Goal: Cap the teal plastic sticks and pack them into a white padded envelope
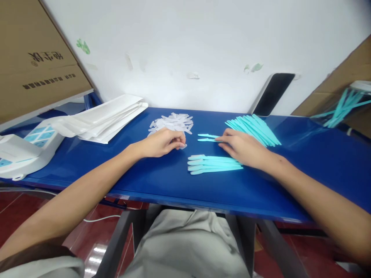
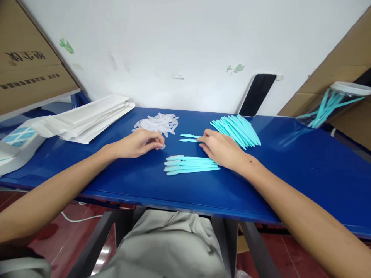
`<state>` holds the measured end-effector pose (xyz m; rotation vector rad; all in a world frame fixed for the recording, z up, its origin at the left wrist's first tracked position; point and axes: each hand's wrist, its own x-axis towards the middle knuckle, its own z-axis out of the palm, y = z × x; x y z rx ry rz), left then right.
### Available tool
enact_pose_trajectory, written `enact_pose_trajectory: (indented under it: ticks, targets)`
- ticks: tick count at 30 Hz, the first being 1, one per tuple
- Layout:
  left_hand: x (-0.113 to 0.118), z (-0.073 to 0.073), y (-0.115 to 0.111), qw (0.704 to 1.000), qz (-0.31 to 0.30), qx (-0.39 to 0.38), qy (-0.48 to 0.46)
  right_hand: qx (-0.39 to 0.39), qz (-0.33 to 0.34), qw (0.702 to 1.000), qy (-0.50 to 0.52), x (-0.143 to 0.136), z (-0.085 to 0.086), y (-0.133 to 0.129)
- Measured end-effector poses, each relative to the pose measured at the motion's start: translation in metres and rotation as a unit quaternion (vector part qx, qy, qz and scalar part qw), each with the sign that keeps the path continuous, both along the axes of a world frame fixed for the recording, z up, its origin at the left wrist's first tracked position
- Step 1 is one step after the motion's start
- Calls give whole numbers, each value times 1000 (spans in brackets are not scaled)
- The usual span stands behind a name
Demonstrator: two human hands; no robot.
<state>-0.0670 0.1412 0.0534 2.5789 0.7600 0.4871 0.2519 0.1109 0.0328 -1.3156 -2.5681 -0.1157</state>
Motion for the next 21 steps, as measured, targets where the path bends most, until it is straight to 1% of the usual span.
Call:
enact_pose_trajectory:
  ticks: [7, 11, 13, 17, 21]
  targets:
    - [0, -5, 0, 998, -19, 14, 59, -22, -13, 1000, 7, 4, -2, 3]
    - [1, -6, -1, 997, -8, 36, 68, -35, -25, 999, 11, 5, -2, 4]
    - [2, -8, -1, 997, -13, 51, 64, -53, -18, 998, 28, 6, -2, 5]
    - [3, -11, 1, 993, -48, 87, 65, -65, 7, 996, 63, 8, -3, 6]
    - [2, -8, 1, 994, -20, 92, 55, -48, 17, 997, 54, 5, -3, 5]
